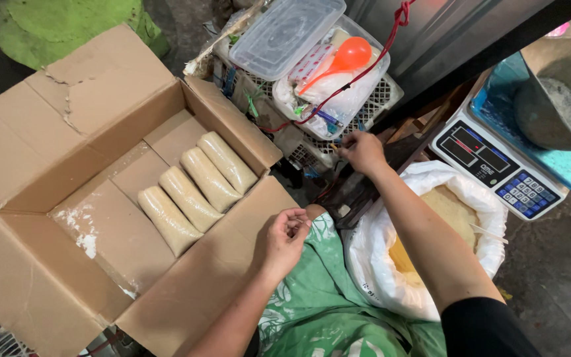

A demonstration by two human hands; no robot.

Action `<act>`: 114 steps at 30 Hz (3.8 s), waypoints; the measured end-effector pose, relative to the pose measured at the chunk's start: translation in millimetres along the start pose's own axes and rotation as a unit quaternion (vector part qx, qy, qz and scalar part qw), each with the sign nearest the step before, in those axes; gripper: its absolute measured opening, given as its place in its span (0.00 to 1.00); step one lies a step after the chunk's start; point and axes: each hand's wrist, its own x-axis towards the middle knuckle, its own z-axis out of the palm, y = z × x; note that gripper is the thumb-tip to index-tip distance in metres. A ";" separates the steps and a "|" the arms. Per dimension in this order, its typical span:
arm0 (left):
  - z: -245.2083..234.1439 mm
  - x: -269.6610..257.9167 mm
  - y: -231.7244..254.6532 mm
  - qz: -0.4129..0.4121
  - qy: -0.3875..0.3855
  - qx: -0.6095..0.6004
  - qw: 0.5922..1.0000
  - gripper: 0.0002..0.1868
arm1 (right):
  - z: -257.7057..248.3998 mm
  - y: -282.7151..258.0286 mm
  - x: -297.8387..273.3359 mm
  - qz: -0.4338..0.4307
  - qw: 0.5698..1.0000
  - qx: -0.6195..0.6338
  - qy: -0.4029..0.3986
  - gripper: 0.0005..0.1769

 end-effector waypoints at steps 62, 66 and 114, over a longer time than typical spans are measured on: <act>37.0 -43.5 7.3 0.016 -0.064 -0.078 0.995 0.13 | -207.9 -169.4 -326.7 -0.434 0.753 0.471 0.146 0.09; 36.3 -42.2 3.2 0.018 -0.065 -0.082 0.994 0.13 | -212.8 -177.5 -330.9 -0.431 0.774 0.437 0.157 0.07; 21.9 -4.7 -22.6 -0.031 -0.045 -0.070 0.996 0.10 | -74.1 -56.4 -55.1 -0.022 0.970 0.243 0.012 0.14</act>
